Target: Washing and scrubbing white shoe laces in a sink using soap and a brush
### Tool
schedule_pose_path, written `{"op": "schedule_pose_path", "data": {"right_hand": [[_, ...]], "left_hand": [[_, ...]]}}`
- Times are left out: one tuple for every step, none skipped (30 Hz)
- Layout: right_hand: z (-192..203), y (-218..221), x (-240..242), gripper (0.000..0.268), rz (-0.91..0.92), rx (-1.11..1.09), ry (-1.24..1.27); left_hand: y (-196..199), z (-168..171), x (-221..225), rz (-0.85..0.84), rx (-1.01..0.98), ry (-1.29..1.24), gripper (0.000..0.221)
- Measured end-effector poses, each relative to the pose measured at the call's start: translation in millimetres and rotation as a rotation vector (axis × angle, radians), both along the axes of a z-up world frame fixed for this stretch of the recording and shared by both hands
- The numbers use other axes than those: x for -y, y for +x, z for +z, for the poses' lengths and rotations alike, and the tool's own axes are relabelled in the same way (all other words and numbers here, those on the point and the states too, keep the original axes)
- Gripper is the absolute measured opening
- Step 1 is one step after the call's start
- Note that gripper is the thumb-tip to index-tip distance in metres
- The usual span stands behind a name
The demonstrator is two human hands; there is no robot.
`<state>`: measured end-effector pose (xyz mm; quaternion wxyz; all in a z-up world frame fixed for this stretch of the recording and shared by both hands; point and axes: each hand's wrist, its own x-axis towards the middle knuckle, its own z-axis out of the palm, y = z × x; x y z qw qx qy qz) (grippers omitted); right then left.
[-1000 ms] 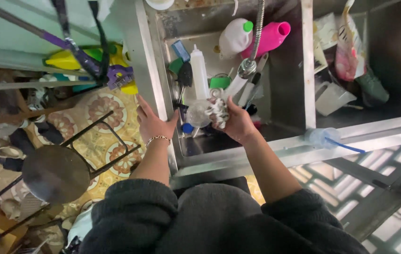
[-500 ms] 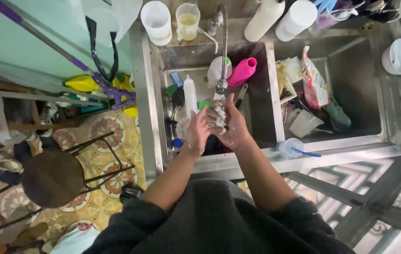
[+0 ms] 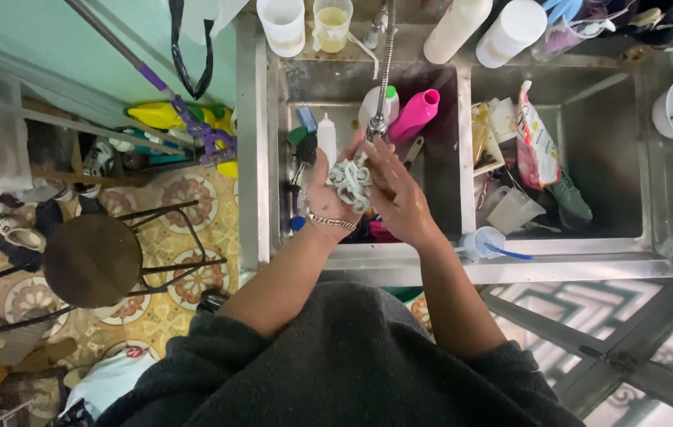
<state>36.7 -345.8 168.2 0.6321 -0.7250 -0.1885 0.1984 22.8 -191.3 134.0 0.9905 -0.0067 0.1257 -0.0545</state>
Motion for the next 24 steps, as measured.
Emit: {"op": "schedule_pose_path", "data": {"right_hand": [[0,-2,0,0.078,-0.114,0.291,-0.061],[1,-4,-1,0.08,-0.227,0.583,-0.122],[0,-4,-1,0.08,-0.225,0.583,-0.12],[-1,-4,-1,0.069,-0.284,0.679,-0.22],[-2,-3,-1,0.058,-0.344,0.774,-0.321],[-5,-2,-15,0.058,-0.342,0.774,-0.318],[-9,-2,-28,0.063,-0.252,0.731,-0.161],[-13,-1,-41,0.072,-0.161,0.685,-0.004],[-42,5,-60,0.072,-0.164,0.685,-0.005],[-71,11,-79,0.069,-0.351,0.681,-0.718],[-101,17,-97,0.067,-0.521,0.612,-1.435],[-95,28,-75,0.067,-0.525,0.611,-1.437],[-89,39,-53,0.064,-0.376,0.563,-0.794],[-83,50,-32,0.063,-0.212,0.48,-0.159],[-79,37,-34,0.063,-0.212,0.479,-0.161],[-75,25,-37,0.077,-0.214,0.434,-0.163],[-72,13,-41,0.092,-0.212,0.389,-0.164],[-68,17,-41,0.092,-0.209,0.388,-0.165],[-64,20,-41,0.092,-0.194,0.396,-0.165],[-61,22,-40,0.092,-0.179,0.404,-0.166],[-58,27,-39,0.092,-0.176,0.404,-0.165],[-55,32,-38,0.091,-0.154,0.418,-0.163],[-53,33,-37,0.09,-0.136,0.428,-0.164],[-53,33,-35,0.09,-0.136,0.423,-0.165]], "left_hand": [[4,-8,-1,0.001,0.07,-0.018,0.088],[8,-17,-2,0.003,0.14,-0.037,0.086],[8,-17,-1,0.006,0.14,-0.035,0.086],[9,-17,0,0.033,0.158,0.0,0.085],[11,-17,0,0.059,0.177,0.035,0.083],[10,-13,9,0.061,0.177,0.037,0.083],[10,-10,17,0.069,0.128,0.148,0.077],[10,-6,26,0.077,0.079,0.259,0.071],[8,-12,28,0.074,0.08,0.259,0.071],[6,-18,30,0.029,0.014,0.309,0.067],[4,-24,33,-0.016,-0.051,0.357,0.062],[3,-30,34,-0.02,-0.049,0.355,0.062],[3,-37,34,-0.082,-0.149,0.427,0.058],[3,-43,35,-0.144,-0.249,0.499,0.055],[3,-30,31,-0.145,-0.25,0.497,0.055],[3,-17,27,-0.142,-0.304,0.458,0.059],[3,-5,22,-0.135,-0.359,0.418,0.065],[10,-19,21,-0.132,-0.361,0.416,0.065],[16,-34,20,-0.139,-0.251,0.369,0.079],[22,-49,20,-0.145,-0.142,0.322,0.094],[24,-24,34,-0.141,-0.143,0.322,0.094],[26,2,48,-0.075,-0.338,0.515,0.102],[25,28,62,-0.011,-0.537,0.706,0.11],[22,29,56,-0.013,-0.541,0.706,0.11]]}}
